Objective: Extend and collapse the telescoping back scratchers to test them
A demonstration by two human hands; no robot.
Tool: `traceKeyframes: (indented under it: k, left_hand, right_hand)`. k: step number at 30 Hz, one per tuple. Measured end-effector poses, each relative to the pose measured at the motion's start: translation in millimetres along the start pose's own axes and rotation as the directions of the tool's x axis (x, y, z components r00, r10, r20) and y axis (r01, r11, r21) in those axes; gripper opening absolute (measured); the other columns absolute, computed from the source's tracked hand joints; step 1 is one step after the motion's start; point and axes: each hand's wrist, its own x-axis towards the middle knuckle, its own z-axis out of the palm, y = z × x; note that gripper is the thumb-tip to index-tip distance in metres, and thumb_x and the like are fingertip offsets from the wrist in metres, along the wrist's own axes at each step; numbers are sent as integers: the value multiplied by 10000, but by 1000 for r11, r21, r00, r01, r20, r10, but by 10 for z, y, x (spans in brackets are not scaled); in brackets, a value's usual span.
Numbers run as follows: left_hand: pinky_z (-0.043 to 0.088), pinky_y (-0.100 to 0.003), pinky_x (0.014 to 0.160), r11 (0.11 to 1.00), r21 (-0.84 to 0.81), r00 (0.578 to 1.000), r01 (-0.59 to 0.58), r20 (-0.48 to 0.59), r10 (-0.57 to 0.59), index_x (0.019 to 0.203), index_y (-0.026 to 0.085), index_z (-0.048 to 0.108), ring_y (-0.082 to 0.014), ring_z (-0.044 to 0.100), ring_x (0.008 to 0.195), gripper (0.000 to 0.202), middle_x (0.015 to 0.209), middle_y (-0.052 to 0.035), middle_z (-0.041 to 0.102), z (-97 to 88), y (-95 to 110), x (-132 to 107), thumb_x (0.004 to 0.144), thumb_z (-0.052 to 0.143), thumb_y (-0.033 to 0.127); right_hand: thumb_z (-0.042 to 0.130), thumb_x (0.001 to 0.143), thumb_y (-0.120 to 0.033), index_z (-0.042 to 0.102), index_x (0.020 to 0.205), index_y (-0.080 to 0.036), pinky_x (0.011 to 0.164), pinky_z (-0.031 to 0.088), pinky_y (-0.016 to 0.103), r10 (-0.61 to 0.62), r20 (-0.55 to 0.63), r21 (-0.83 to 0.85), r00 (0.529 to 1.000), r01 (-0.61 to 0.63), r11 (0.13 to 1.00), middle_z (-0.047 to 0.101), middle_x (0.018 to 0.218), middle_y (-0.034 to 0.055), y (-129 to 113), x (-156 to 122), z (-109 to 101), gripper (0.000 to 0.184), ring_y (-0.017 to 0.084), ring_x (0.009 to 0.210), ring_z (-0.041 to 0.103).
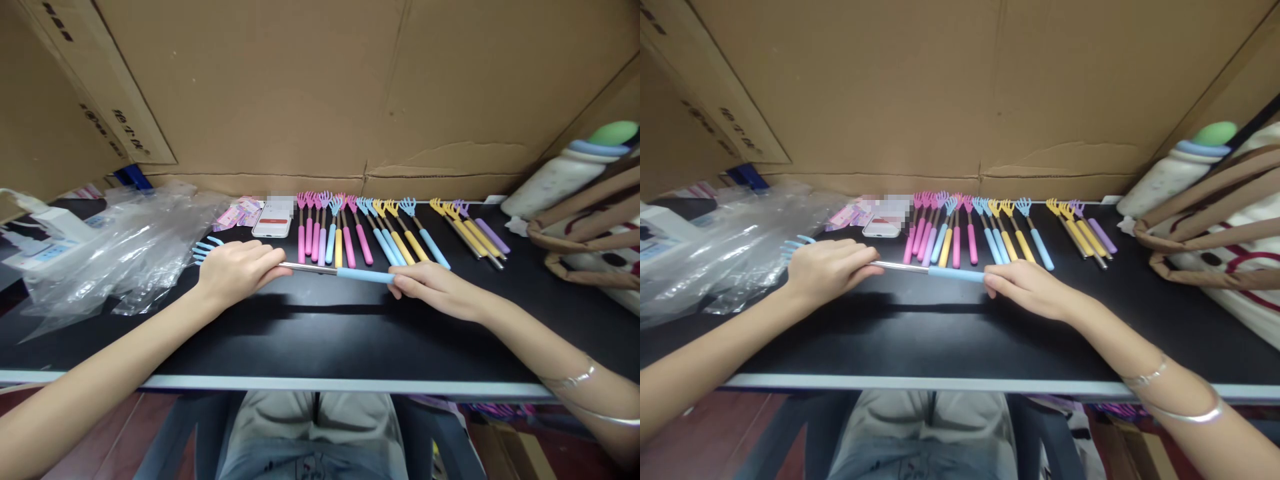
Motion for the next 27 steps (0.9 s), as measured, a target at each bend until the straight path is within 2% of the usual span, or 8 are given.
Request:
traceKeyframes:
  k: [5,12,18,27]
  left_hand:
    - [296,-243,491,1000,22,999,11,-33,-10,652,202,588,-119,528,541,381,532,20,555,-9,-2,18,911,458,450]
    - [296,-256,494,995,-66,997,80,12,-79,742,208,629,-130,557,601,308,615,20,637,18,18,20,910,477,416]
    - [301,-250,491,982,-149,993,117,38,-112,822,208,636,-123,577,625,263,631,21,638,27,51,37,917,467,387]
    - [319,-253,508,970,-195,986,145,109,-126,849,219,629,-132,600,670,227,670,26,651,32,57,30,919,432,307]
  right_hand:
    - [285,946,-449,466,724,-192,625,365,254,-9,-19,42,1000,10,999,504,670,1,10,4,35,385,135,628,486]
    - [315,938,-437,516,795,-202,623,368,256,-5,-146,-120,989,-12,993,545,688,3,34,15,15,341,142,635,511]
    - [349,929,-417,530,899,-211,567,346,234,-21,-271,-239,962,-46,970,564,683,-10,13,7,20,275,122,560,492]
    - [341,933,-407,531,898,-221,549,333,229,-30,-277,-325,960,-64,943,590,676,-14,-5,10,14,268,117,527,495]
